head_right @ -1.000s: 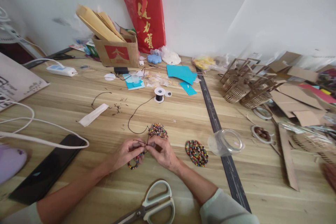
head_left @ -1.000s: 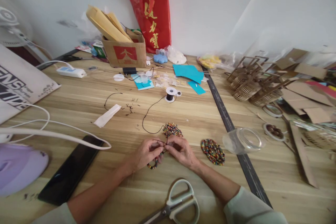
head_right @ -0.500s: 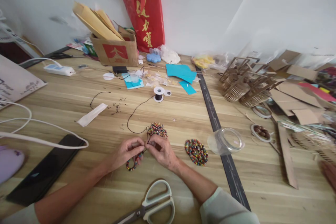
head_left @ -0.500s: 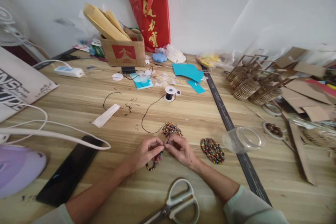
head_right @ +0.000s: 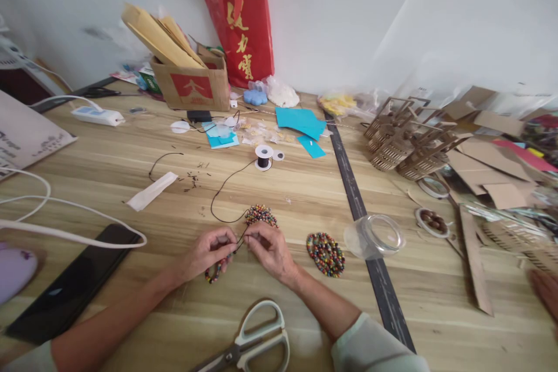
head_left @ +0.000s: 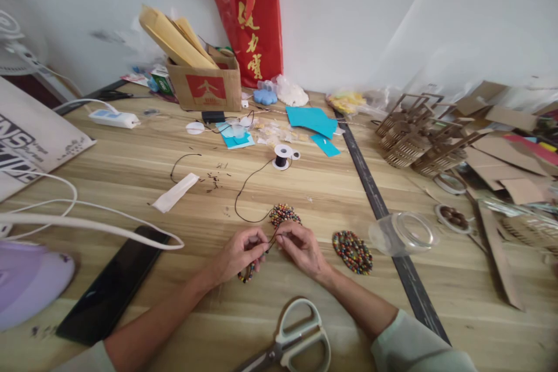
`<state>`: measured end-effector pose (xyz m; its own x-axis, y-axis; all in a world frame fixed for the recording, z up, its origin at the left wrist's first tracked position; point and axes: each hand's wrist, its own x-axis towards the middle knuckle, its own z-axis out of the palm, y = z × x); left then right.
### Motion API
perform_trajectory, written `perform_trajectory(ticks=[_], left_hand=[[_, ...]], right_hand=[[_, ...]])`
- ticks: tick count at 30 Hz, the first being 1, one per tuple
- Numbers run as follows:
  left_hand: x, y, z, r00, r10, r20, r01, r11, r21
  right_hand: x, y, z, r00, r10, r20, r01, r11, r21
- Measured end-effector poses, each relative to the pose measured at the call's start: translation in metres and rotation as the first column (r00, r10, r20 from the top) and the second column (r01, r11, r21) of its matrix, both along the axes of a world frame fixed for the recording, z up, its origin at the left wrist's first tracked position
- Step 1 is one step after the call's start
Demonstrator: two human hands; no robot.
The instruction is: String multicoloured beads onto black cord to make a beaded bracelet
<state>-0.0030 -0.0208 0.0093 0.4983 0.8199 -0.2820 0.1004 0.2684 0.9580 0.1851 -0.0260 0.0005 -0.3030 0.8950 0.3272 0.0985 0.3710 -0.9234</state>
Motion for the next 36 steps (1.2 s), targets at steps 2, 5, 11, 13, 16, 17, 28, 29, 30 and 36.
perform_trajectory(ticks=[2, 5, 11, 13, 16, 17, 28, 29, 30, 36], left_hand=[[-0.0005, 0.0005, -0.0001, 1.000, -0.005, 0.000, 0.005, 1.000, 0.007], [-0.0008, 0.0009, -0.0008, 1.000, -0.003, 0.010, 0.002, 1.000, 0.011], [-0.0016, 0.0007, 0.0006, 1.000, 0.004, 0.011, -0.004, 1.000, 0.016], [-0.0020, 0.0003, 0.0014, 1.000, 0.005, 0.005, -0.005, 1.000, 0.022], [-0.0022, -0.0002, 0.0018, 1.000, 0.005, 0.000, -0.004, 0.999, 0.033], [-0.0022, -0.0003, 0.0018, 1.000, 0.003, -0.002, -0.003, 0.999, 0.036], [-0.0018, -0.0014, 0.0025, 0.999, 0.017, -0.038, -0.016, 0.999, 0.035], [-0.0020, -0.0016, 0.0018, 0.999, 0.014, -0.040, -0.013, 0.999, 0.032], [-0.0022, -0.0016, 0.0011, 0.999, 0.013, -0.040, -0.011, 0.999, 0.030], [-0.0046, 0.0015, -0.0003, 0.999, 0.042, -0.017, -0.038, 0.980, 0.194]], right_hand=[[0.0000, -0.0001, 0.0011, 1.000, -0.008, -0.025, 0.008, 1.000, -0.021], [0.0002, -0.0004, 0.0000, 0.998, -0.040, -0.052, 0.036, 0.997, -0.069], [0.0011, 0.0010, -0.0021, 0.985, -0.114, -0.131, 0.099, 0.988, -0.118], [0.0015, 0.0020, -0.0013, 0.975, -0.146, -0.165, 0.122, 0.982, -0.147], [0.0022, 0.0036, 0.0004, 0.958, -0.190, -0.216, 0.149, 0.970, -0.189], [0.0024, 0.0042, 0.0009, 0.951, -0.203, -0.233, 0.159, 0.967, -0.197], [0.0049, 0.0094, -0.0026, 0.906, -0.221, -0.360, 0.122, 0.953, -0.279], [0.0050, 0.0095, -0.0024, 0.905, -0.210, -0.371, 0.103, 0.952, -0.287], [0.0049, 0.0094, -0.0018, 0.906, -0.195, -0.375, 0.084, 0.953, -0.293], [0.0032, 0.0052, 0.0033, 0.952, -0.072, -0.298, -0.024, 0.952, -0.306]])
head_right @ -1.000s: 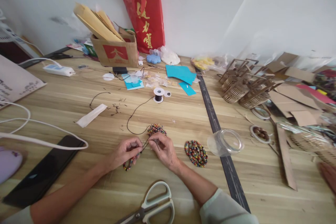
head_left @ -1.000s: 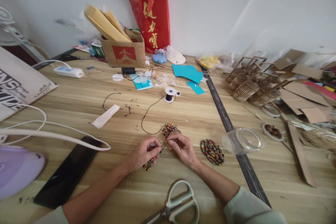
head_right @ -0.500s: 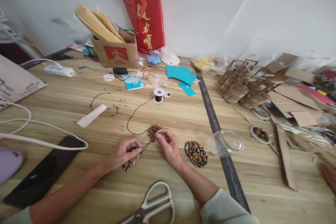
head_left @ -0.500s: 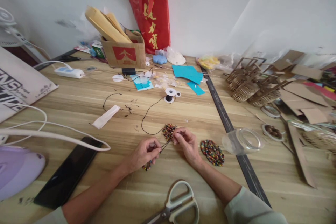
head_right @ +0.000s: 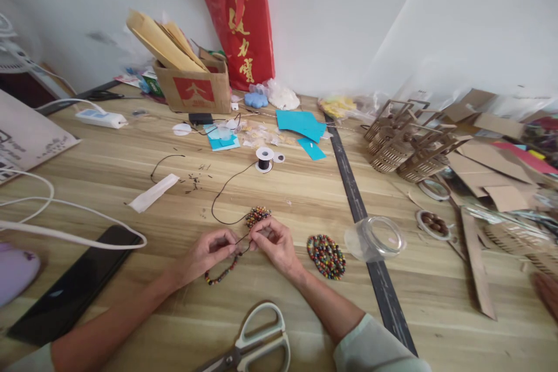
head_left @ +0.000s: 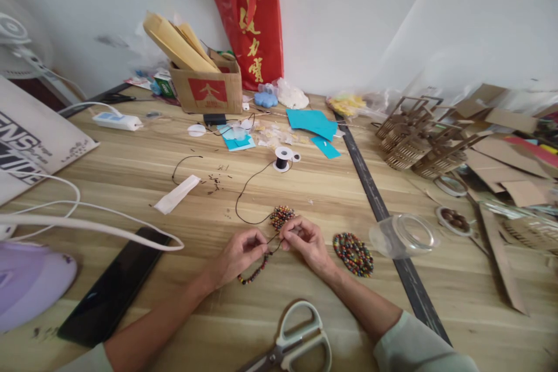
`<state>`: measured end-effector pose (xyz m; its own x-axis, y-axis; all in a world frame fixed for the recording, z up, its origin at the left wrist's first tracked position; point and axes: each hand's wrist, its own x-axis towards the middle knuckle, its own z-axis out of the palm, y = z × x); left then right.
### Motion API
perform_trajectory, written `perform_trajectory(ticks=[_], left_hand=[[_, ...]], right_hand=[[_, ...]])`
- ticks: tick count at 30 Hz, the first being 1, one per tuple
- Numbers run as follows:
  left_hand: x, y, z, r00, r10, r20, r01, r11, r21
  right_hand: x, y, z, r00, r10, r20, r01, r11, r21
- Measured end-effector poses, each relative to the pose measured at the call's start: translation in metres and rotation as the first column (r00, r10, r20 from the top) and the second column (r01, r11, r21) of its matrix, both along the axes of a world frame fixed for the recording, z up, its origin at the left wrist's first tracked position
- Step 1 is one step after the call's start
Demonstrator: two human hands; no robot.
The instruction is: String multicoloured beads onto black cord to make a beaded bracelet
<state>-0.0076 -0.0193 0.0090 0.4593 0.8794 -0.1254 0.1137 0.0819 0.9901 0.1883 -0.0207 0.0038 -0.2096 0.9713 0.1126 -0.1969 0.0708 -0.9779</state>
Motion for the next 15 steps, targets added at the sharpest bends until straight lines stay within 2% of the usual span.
perform_trajectory(ticks=[3, 6, 10, 15], left_hand=[[-0.001, 0.001, 0.002, 0.998, 0.056, -0.013, -0.054, 0.994, 0.096], [-0.002, 0.000, 0.004, 0.997, 0.078, -0.006, -0.077, 0.993, 0.087], [0.000, -0.001, 0.006, 1.000, 0.027, -0.005, -0.026, 0.998, 0.059], [0.002, -0.002, 0.004, 0.999, 0.010, -0.035, -0.007, 0.997, 0.082]], right_hand=[[-0.002, -0.002, -0.002, 0.993, 0.118, 0.025, -0.116, 0.992, -0.050], [-0.005, -0.003, -0.006, 0.977, 0.212, 0.006, -0.210, 0.971, -0.113], [-0.009, -0.003, -0.010, 0.976, 0.212, -0.049, -0.217, 0.966, -0.140], [-0.009, -0.004, -0.010, 0.973, 0.226, -0.055, -0.231, 0.967, -0.112]])
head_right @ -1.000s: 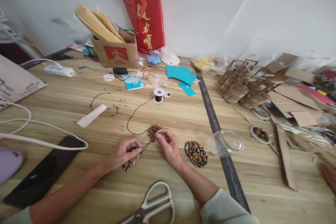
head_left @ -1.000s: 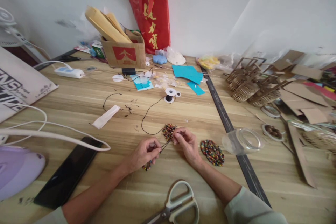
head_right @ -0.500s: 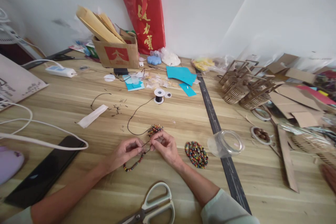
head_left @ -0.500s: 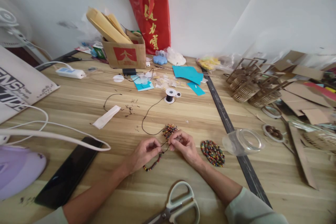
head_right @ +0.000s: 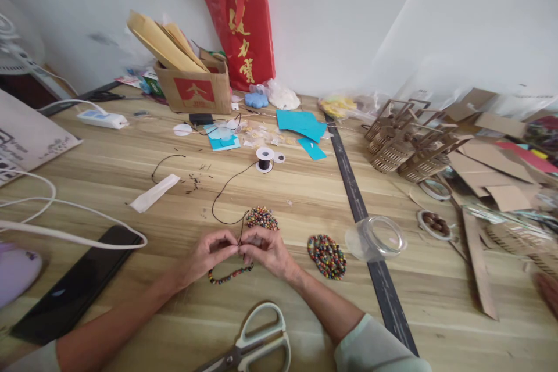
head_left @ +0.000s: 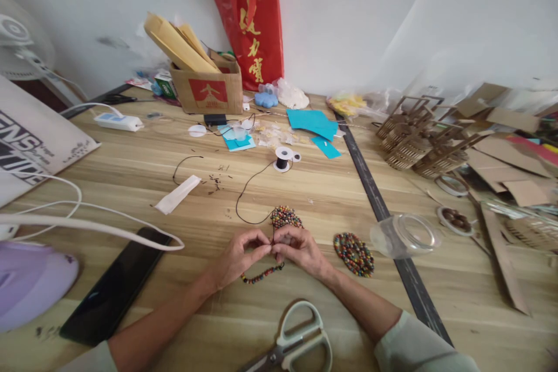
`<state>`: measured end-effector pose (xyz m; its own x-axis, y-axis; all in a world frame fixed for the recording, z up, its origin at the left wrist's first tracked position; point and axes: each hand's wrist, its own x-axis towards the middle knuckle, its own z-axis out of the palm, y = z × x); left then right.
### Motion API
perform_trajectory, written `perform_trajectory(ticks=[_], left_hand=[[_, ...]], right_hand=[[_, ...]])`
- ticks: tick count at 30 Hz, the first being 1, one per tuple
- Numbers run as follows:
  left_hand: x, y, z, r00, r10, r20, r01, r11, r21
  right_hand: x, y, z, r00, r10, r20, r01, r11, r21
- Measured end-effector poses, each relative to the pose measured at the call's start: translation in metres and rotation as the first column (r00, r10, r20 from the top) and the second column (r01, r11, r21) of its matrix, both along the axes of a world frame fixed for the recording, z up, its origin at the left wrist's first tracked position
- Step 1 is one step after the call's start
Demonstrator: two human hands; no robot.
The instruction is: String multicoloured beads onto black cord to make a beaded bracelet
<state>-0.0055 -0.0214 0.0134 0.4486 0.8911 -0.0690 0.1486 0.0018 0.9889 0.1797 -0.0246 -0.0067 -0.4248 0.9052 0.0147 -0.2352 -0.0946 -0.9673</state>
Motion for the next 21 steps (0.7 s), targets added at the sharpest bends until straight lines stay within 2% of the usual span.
perform_trajectory(ticks=[6, 14, 17, 21], left_hand=[[-0.001, 0.001, -0.004, 0.999, -0.028, 0.022, 0.029, 0.999, -0.015], [0.001, 0.001, 0.001, 0.999, -0.031, -0.006, 0.031, 1.000, 0.000], [0.001, 0.000, 0.001, 0.999, -0.032, -0.012, 0.033, 0.999, 0.004], [0.001, 0.000, 0.001, 0.998, -0.029, -0.056, 0.031, 0.999, 0.037]], right_hand=[[0.001, -0.001, 0.001, 0.999, 0.037, 0.033, -0.039, 0.999, 0.038], [0.002, -0.003, -0.004, 0.995, 0.045, 0.084, -0.052, 0.995, 0.089], [0.003, -0.002, 0.002, 0.985, 0.010, 0.173, -0.046, 0.977, 0.208], [0.005, -0.001, 0.010, 0.959, -0.147, 0.244, 0.030, 0.904, 0.426]])
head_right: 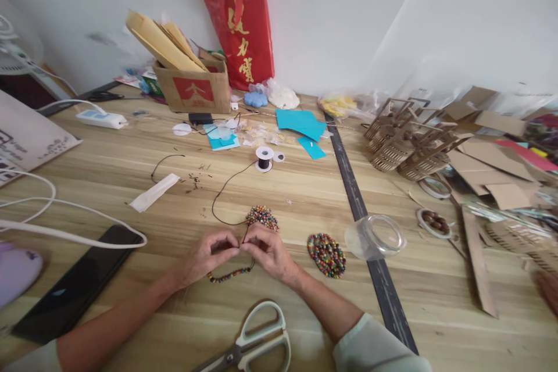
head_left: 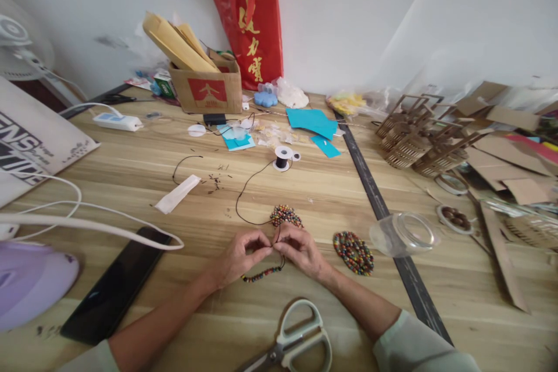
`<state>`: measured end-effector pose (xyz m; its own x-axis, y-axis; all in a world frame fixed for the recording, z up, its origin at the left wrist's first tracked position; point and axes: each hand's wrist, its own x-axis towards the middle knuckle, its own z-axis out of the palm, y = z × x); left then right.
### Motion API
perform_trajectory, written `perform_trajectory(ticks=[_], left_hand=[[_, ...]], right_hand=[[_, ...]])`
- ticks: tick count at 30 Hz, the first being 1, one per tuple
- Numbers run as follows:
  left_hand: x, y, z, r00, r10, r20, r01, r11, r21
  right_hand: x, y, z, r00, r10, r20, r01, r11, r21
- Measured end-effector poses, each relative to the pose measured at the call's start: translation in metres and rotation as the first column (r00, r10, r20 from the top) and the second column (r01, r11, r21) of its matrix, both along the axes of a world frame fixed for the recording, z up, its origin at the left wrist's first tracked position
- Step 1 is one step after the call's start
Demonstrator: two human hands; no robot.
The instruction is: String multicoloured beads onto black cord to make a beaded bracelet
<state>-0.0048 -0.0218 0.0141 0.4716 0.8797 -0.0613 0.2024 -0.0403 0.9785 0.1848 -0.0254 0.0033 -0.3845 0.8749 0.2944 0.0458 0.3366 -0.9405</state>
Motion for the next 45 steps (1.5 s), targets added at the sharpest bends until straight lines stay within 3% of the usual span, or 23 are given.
perform_trajectory(ticks=[11, 23, 34, 40, 45], left_hand=[[0.000, 0.001, 0.005, 1.000, 0.019, -0.009, -0.019, 0.999, -0.041], [-0.002, 0.003, -0.001, 1.000, -0.005, -0.007, 0.005, 0.999, -0.040], [-0.005, 0.007, 0.005, 0.987, 0.091, 0.129, -0.065, 0.978, -0.199], [-0.004, 0.007, -0.001, 0.992, 0.038, 0.122, -0.019, 0.987, -0.157], [-0.004, 0.006, -0.009, 0.994, -0.043, 0.096, 0.052, 0.995, -0.090]], right_hand=[[0.003, -0.006, -0.005, 0.984, -0.137, -0.112, 0.117, 0.978, -0.170], [0.000, -0.003, -0.001, 0.950, -0.216, -0.225, 0.161, 0.958, -0.237], [-0.001, 0.001, -0.007, 0.969, -0.152, -0.194, 0.091, 0.951, -0.294], [-0.006, 0.000, -0.012, 0.972, -0.019, -0.236, -0.064, 0.939, -0.339], [-0.007, -0.002, -0.010, 0.971, 0.043, -0.235, -0.121, 0.937, -0.329]])
